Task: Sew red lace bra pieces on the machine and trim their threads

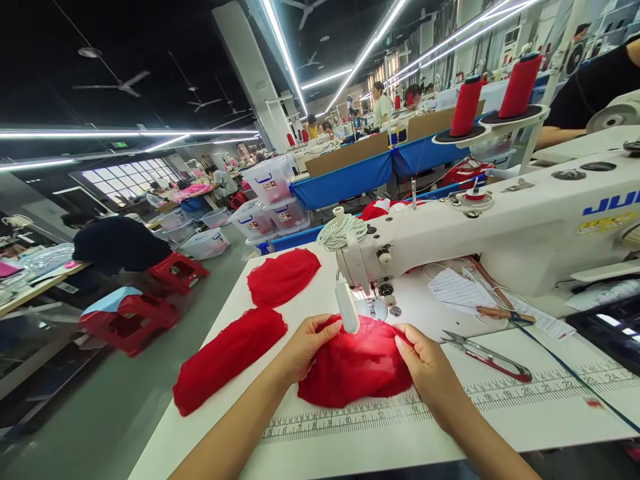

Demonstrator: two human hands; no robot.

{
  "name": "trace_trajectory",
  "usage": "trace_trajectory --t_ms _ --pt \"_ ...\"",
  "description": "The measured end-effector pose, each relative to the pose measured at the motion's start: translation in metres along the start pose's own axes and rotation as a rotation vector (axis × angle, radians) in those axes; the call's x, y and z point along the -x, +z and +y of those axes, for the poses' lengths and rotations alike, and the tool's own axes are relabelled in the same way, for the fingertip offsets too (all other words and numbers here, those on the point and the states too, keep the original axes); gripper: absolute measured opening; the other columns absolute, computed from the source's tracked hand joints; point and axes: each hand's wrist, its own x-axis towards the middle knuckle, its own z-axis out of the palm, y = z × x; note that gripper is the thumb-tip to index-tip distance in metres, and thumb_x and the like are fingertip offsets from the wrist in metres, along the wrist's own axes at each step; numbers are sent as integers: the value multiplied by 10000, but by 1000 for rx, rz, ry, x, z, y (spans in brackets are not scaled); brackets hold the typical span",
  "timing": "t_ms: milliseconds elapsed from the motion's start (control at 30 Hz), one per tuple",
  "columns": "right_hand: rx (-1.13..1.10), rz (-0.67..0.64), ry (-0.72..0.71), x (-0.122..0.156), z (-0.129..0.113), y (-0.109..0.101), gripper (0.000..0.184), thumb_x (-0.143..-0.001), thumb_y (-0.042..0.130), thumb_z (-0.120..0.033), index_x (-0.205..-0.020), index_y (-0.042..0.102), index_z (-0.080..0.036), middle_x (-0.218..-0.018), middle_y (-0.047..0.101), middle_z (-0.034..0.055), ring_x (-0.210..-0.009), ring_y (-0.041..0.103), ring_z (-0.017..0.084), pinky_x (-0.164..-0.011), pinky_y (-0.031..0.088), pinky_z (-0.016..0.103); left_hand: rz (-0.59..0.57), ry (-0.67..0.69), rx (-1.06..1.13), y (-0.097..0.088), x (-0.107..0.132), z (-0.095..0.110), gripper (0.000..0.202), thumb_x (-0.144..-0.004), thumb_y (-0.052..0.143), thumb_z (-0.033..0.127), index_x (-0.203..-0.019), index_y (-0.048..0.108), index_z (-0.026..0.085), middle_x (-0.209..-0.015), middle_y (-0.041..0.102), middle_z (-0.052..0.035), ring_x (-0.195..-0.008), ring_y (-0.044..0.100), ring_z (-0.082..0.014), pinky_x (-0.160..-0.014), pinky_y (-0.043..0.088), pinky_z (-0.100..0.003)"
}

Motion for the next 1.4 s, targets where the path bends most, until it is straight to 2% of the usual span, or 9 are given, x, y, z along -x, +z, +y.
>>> trace_trajectory --t_ms 333,500,600,700,767,900,1067,1233,1400 --pt "335 120 -96 -1 4 -8 361 -875 436 -525 -970 631 -236 -903 710 41 -776 620 219 -707 487 306 -14 -79 -25 -10 11 -2 381 -660 774 485 -760 667 134 -669 604 5 -580 490 -92 -544 332 -202" --pt "393 361 -294 25 3 11 272 -834 505 -479 -929 637 -261 -965 686 64 -928 606 268 -825 480 382 169 112 -304 9 39 -5 359 -809 606 485 -656 557 163 -618 503 22 -582 436 -113 -539 316 -233" --pt "-16 32 -91 50 0 34 415 -736 656 -539 -1064 642 -285 -1038 680 57 -899 631 249 -759 521 345 172 361 -588 33 62 -17 269 -892 489 361 -729 594 174 -738 561 -30 -689 512 -156 -634 403 -269" --pt "-405 -96 168 59 -5 46 446 -693 726 -532 -1038 667 -254 -945 710 50 -862 654 242 -801 519 361 -139 494 -622 50 76 -27 356 -772 633 316 -1088 614 152 -1084 601 -137 -912 592 -233 -776 475 -316" --pt "-539 -60 297 54 -8 41 356 -721 726 -490 -972 694 -238 -855 723 40 -806 665 230 -765 523 349 -165 469 -600 51 77 -26 286 -767 627 277 -1026 640 156 -1022 631 -124 -883 610 -223 -754 486 -302" --pt "-591 -122 420 38 -16 16 341 -698 763 -447 -968 725 -242 -835 737 27 -749 665 188 -674 518 264 167 331 -551 32 63 -11 91 -809 595 276 -783 618 192 -910 603 -53 -697 541 -136 -533 389 -219" --pt "-421 -168 523 26 -29 -6 318 -724 735 -489 -888 736 -217 -776 736 21 -708 661 157 -653 504 222 -222 20 -202 22 37 -10 590 -613 822 296 -1160 613 228 -1185 595 -86 -929 573 -175 -651 432 -207" --pt "-271 -178 481 8 -31 -15 316 -696 747 -485 -816 716 -195 -678 718 3 -638 646 151 -584 477 219 -242 -102 49 41 17 -22 345 -680 776 430 -784 698 110 -673 608 -14 -506 470 -51 -477 378 -160" --pt "-220 -153 390 -7 -28 -25 270 -667 762 -417 -793 706 -184 -662 714 -3 -644 654 174 -629 484 261 -331 -118 141 45 3 -20 329 -786 700 395 -982 700 130 -844 659 -61 -694 587 -100 -646 516 -186"
